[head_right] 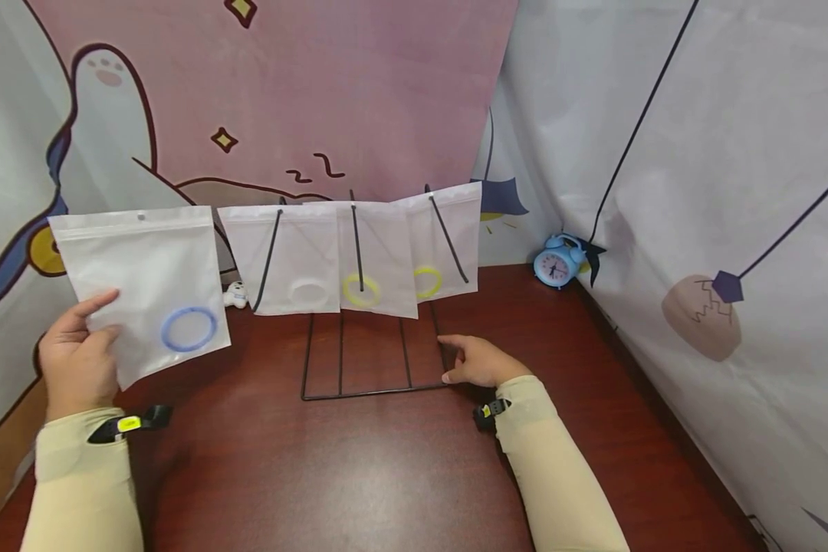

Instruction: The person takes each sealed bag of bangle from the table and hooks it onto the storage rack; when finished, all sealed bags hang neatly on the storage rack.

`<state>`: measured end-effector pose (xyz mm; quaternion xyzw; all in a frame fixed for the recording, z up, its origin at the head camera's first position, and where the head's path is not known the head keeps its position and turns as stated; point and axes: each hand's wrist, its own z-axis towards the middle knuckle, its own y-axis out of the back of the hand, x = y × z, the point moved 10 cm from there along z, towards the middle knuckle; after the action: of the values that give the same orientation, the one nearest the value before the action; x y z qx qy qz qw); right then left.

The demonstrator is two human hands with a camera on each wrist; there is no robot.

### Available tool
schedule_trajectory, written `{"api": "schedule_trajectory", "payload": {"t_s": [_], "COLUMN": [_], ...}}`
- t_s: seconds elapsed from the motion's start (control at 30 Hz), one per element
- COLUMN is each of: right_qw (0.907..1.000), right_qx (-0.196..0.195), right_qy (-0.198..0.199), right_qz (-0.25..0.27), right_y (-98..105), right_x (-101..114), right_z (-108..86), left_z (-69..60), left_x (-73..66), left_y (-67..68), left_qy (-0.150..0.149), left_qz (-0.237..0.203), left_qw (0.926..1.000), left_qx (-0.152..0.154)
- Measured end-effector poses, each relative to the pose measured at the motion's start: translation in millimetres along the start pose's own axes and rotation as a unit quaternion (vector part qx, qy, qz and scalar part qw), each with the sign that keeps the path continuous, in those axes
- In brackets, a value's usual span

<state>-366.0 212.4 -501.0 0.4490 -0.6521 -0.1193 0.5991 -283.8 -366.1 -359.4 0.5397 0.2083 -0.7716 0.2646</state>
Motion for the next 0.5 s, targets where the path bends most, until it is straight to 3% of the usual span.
{"api": "schedule_trajectory", "payload": {"t_s": [0.2, 0.37, 0.5], "right_qw": [1.0, 1.0, 1.0], "right_qx": [0.0, -0.001, -0.001], "right_qy": [-0.002, -0.006, -0.008], "right_qz": [0.0, -0.001, 0.001], "right_y": [0.2, 0.7, 0.3], "right_x": [-1.9, -2.6, -1.8], "right_z": [0.0, -0.2, -1.1], "left_z": [1.3, 1.2, 0.2], "left_x": [4.4, 5.3, 6.8], "left_y": [0.3, -2.6, -9.6], "left_qy": [0.013, 0.014, 0.024], "left_qz": [-0.112, -0.157, -0.184], "left_qw": [0.9936, 0.9875, 0.9826], "left_qx": [-0.007, -0.006, 0.015]}}
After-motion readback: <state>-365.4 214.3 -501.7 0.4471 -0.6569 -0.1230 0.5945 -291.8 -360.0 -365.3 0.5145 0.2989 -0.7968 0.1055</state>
